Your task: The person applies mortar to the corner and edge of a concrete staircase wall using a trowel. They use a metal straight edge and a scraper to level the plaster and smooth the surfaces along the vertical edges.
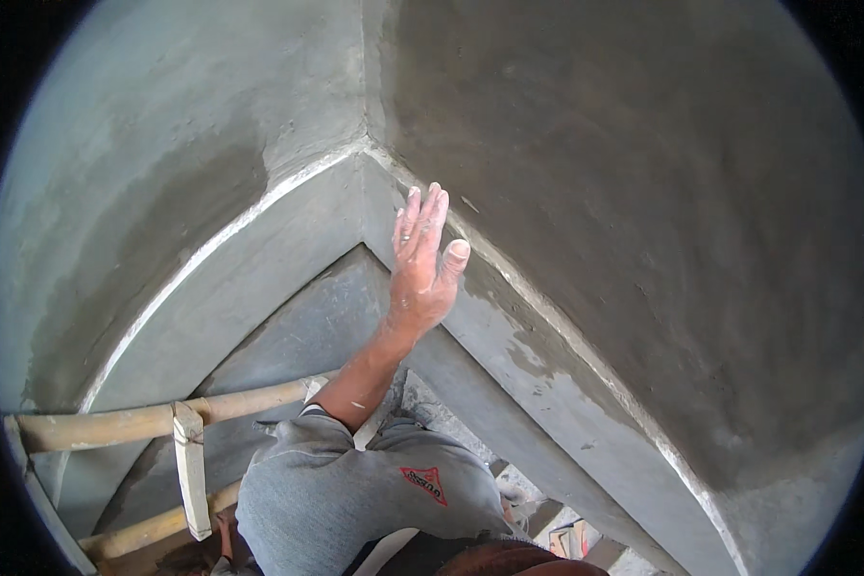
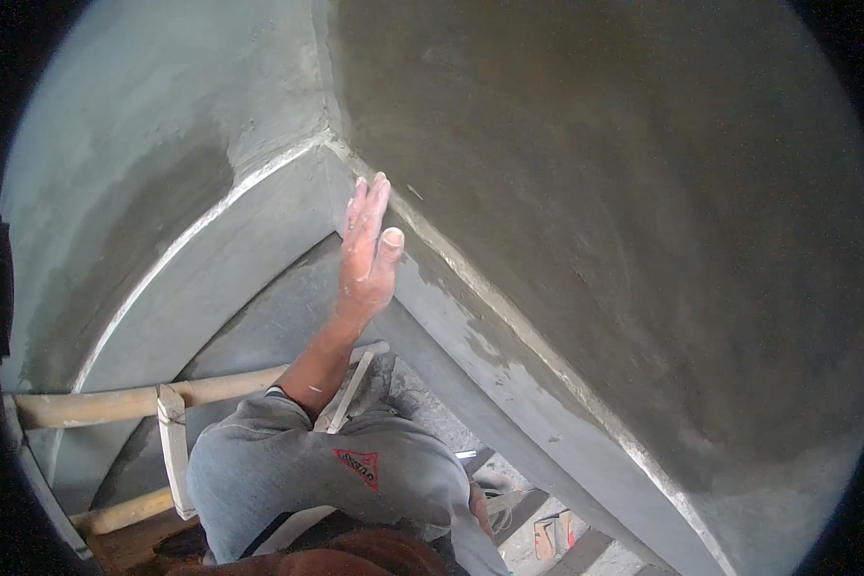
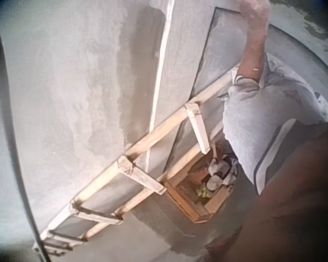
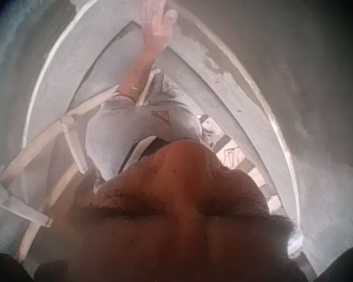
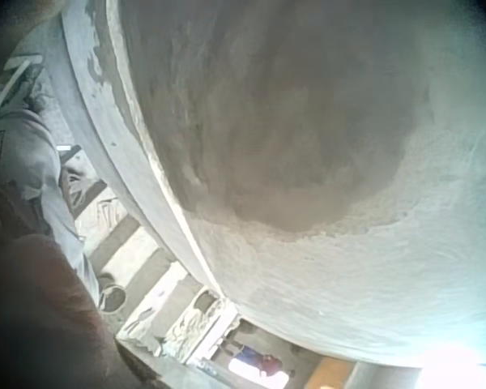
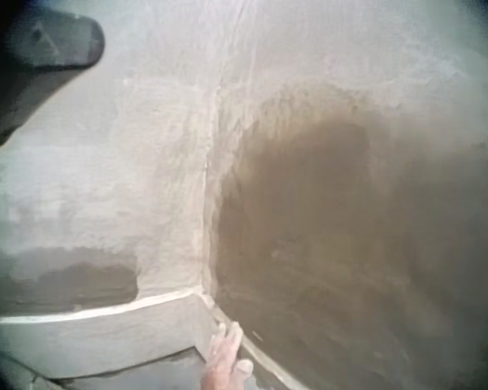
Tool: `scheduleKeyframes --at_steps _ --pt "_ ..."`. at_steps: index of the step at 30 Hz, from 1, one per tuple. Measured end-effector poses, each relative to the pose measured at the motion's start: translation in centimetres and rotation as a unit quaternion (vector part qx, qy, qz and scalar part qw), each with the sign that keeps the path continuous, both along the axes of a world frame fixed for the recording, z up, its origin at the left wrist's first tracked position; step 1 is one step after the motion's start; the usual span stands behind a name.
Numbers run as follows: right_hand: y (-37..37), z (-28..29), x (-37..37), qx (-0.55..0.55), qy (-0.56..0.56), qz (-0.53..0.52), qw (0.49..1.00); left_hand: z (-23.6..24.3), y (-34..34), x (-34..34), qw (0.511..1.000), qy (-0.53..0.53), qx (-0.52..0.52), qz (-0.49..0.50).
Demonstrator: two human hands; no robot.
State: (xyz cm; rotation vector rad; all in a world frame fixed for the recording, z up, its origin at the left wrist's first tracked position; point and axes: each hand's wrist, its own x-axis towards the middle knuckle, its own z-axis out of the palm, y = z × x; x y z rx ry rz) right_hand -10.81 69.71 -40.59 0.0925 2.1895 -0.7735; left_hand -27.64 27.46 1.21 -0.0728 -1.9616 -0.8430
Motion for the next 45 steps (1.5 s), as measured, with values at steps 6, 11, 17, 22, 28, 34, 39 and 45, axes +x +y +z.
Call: scheduleKeyframes --at_steps 6,11,17,22,28,34,39,45 --pt "-0.7 -0.1 -0.6 0.010 -0.009 -0.003 1.000 -0.2 1.5 -0.4 0.997 -0.079 -0.013 -0.007" --pt "-1.4 0.1 -0.6 0.013 -0.017 0.000 1.000 -0.1 1.2 2.2 0.985 0.036 0.011 -0.169" --pt "-2.5 0.1 -0.9 0.013 -0.016 0.006 1.000 -0.7 -0.6 1.0 0.976 0.081 0.163 -0.120" --pt "-3.4 0.0 -1.1 0.017 -0.020 0.011 1.000 -0.1 -0.9 -1.5 1.000 -0.025 -0.013 -0.004" --pt "-4.6 -0.2 -1.4 0.020 -0.025 0.018 0.999 -0.8 0.5 -2.3 0.999 -0.036 -0.016 -0.023" --pt "-6.1 -0.2 -1.3 0.024 -0.027 0.024 0.999 -0.5 -1.5 -0.7 0.990 -0.029 -0.004 -0.134" --pt "-7.2 0.2 -1.1 0.029 -0.023 0.018 0.999 -3.0 -3.1 -1.9 0.958 0.207 0.138 -0.143" --pt "-8.0 0.6 -1.0 0.036 -0.025 0.017 0.999 -4.7 -3.4 -3.9 0.944 0.214 0.194 -0.158"
